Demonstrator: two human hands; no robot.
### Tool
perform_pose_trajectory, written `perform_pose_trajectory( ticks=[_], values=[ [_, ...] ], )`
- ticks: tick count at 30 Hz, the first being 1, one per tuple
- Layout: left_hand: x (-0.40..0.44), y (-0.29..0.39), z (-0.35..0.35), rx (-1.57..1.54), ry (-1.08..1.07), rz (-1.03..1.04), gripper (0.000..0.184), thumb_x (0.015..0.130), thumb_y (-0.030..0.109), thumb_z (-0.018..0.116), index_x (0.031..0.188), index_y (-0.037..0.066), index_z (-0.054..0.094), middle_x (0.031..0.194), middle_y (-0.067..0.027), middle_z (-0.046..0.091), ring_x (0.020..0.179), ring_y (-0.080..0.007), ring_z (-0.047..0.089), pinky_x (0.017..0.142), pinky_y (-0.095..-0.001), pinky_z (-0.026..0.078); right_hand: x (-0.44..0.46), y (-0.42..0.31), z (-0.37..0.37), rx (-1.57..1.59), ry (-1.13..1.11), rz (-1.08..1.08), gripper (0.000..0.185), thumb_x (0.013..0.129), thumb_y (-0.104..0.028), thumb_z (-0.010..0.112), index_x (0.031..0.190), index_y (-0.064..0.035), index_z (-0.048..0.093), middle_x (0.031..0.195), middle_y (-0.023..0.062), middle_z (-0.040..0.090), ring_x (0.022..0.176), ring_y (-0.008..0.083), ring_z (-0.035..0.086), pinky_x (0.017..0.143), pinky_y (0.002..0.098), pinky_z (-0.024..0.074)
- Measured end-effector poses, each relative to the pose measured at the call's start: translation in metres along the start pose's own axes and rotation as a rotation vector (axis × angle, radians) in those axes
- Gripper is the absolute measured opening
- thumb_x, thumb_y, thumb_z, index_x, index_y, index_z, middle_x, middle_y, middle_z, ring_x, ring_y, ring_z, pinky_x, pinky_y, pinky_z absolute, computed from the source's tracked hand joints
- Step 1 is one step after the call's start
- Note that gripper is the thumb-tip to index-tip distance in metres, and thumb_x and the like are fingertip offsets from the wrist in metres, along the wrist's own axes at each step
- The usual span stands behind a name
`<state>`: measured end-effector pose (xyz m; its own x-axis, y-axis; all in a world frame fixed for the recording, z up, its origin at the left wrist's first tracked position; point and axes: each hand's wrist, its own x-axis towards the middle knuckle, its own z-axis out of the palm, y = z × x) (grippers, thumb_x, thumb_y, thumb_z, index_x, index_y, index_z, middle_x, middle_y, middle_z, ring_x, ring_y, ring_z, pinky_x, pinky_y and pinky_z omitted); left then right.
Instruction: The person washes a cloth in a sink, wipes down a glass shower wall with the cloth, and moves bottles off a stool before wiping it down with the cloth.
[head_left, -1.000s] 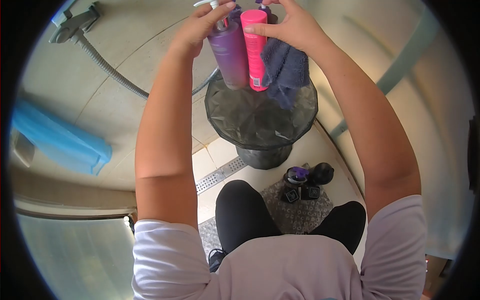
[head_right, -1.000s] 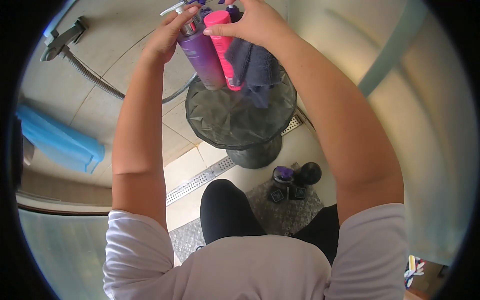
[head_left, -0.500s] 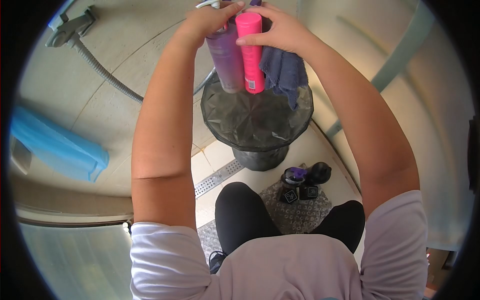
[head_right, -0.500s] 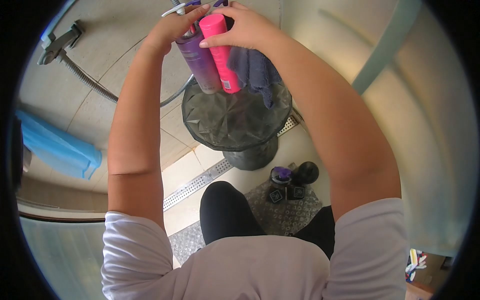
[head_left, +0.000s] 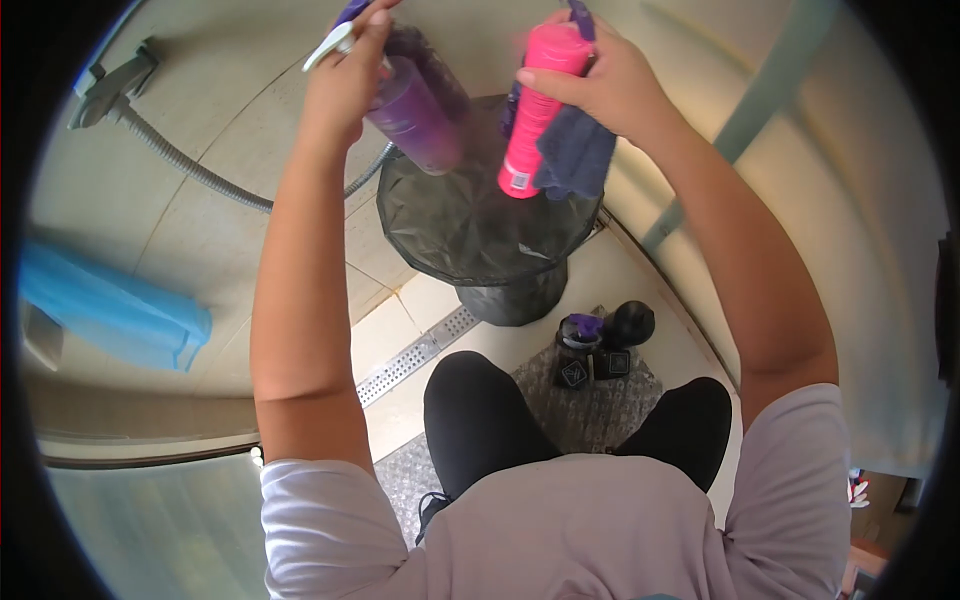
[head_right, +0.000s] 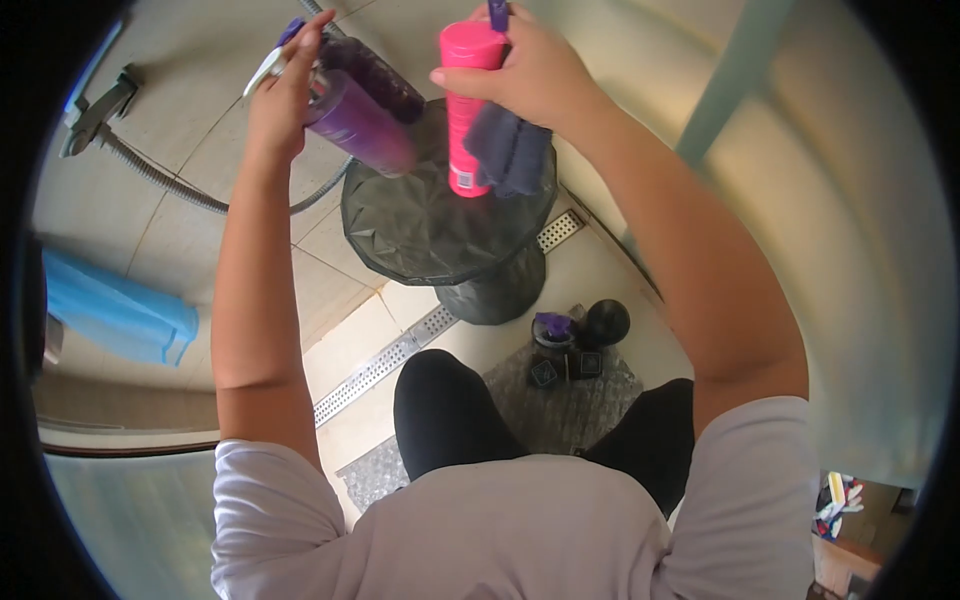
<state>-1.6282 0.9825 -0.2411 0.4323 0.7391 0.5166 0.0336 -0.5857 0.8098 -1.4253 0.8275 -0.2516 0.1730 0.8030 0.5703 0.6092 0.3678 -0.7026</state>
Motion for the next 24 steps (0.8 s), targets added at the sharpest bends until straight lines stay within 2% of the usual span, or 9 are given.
perform_pose_trajectory(
  ticks=[3, 6, 8, 9, 12, 13, 17, 20, 24],
  values=[
    [-0.017, 0.009, 0.008, -0.068, 0.136, 0.135, 0.039, 0.09, 0.042, 0.052, 0.118, 0.015, 0.063, 0.096, -0.0031, 0.058, 0.081, -0.0099, 0.051, 0.074, -0.0252, 0.043, -0.023, -0.007, -0.026, 0.056, -0.01, -0.025, 0.034, 0.07, -0.011, 0.077, 0.096, -0.0057, 0.056, 0.088, 0.0039, 0.057, 0.083, 0.0115, 0.056, 0.076, 0.0274, 0.0465],
    [-0.021, 0.033, 0.012, -0.076, 0.092, 0.27, 0.035, 0.092, 0.038, 0.052, 0.115, 0.016, 0.064, 0.103, -0.006, 0.055, 0.081, -0.0103, 0.052, 0.074, -0.0271, 0.044, -0.044, 0.0, -0.057, 0.058, -0.04, -0.064, 0.034, 0.069, -0.007, 0.076, 0.096, -0.0045, 0.055, 0.09, 0.0037, 0.056, 0.084, 0.0119, 0.056, 0.077, 0.0279, 0.0469],
    [-0.048, 0.076, 0.043, -0.142, 0.154, 0.241, 0.049, 0.089, 0.045, 0.054, 0.115, 0.003, 0.06, 0.104, -0.0082, 0.058, 0.097, -0.0162, 0.05, 0.084, -0.0295, 0.04, -0.065, -0.027, -0.08, 0.024, -0.051, 0.0, 0.034, 0.069, -0.006, 0.076, 0.095, -0.0035, 0.055, 0.091, 0.004, 0.056, 0.086, 0.0122, 0.056, 0.078, 0.0282, 0.047],
    [-0.058, 0.093, 0.055, -0.168, 0.129, 0.249, 0.05, 0.089, 0.045, 0.054, 0.115, 0.003, 0.06, 0.107, -0.0093, 0.057, 0.1, -0.017, 0.049, 0.088, -0.0299, 0.038, -0.077, 0.0, -0.094, 0.123, -0.149, 0.02, 0.04, 0.074, -0.006, 0.072, 0.108, -0.0012, 0.052, 0.1, 0.0083, 0.057, 0.095, 0.017, 0.057, 0.084, 0.0306, 0.0463],
    [-0.073, 0.114, 0.093, -0.235, 0.028, 0.24, 0.049, 0.09, 0.044, 0.053, 0.114, 0.003, 0.06, 0.109, -0.0111, 0.056, 0.098, -0.0182, 0.051, 0.086, -0.031, 0.04, -0.12, 0.003, -0.114, -0.151, -0.073, 0.11, 0.053, 0.066, -0.013, 0.076, 0.114, -0.0078, 0.055, 0.108, 0.0078, 0.056, 0.092, 0.0189, 0.056, 0.082, 0.0309, 0.0455],
    [-0.084, 0.125, 0.107, -0.26, -0.021, 0.192, 0.048, 0.091, 0.044, 0.053, 0.115, 0.003, 0.06, 0.108, -0.011, 0.056, 0.097, -0.0179, 0.051, 0.085, -0.0312, 0.041, -0.135, 0.006, -0.119, -0.215, -0.061, 0.095, 0.046, 0.062, -0.009, 0.078, 0.102, -0.0041, 0.057, 0.105, 0.0062, 0.053, 0.095, 0.019, 0.055, 0.085, 0.0312, 0.0446],
    [-0.095, 0.115, 0.144, -0.291, -0.389, -0.009, 0.052, 0.091, 0.048, 0.049, 0.123, 0.007, 0.056, 0.103, -0.0125, 0.058, 0.091, -0.0177, 0.053, 0.079, -0.0287, 0.044, -0.2, 0.035, -0.134, -0.198, -0.108, 0.275, 0.04, 0.061, -0.012, 0.078, 0.095, -0.003, 0.059, 0.106, 0.005, 0.054, 0.097, 0.0189, 0.055, 0.086, 0.0307, 0.0442],
    [-0.11, 0.07, 0.204, -0.216, -0.364, 0.242, 0.025, 0.086, 0.026, 0.058, 0.1, 0.007, 0.065, 0.099, -0.0208, 0.059, 0.095, -0.0309, 0.057, 0.08, -0.0401, 0.047, -0.247, 0.068, -0.134, -0.197, -0.109, 0.441, 0.038, 0.061, -0.014, 0.078, 0.093, -0.003, 0.06, 0.107, 0.0051, 0.054, 0.098, 0.0197, 0.055, 0.087, 0.0303, 0.0441],
    [-0.147, 0.021, 0.268, -0.085, -0.345, 0.303, 0.031, 0.091, 0.031, 0.052, 0.108, 0.008, 0.064, 0.107, -0.0227, 0.056, 0.109, -0.0351, 0.049, 0.09, -0.039, 0.043, -0.306, 0.114, -0.116, -0.216, -0.123, 0.565, 0.038, 0.062, -0.018, 0.078, 0.093, -0.0038, 0.061, 0.109, 0.0066, 0.055, 0.099, 0.0226, 0.055, 0.087, 0.0305, 0.0444]
  ],
)
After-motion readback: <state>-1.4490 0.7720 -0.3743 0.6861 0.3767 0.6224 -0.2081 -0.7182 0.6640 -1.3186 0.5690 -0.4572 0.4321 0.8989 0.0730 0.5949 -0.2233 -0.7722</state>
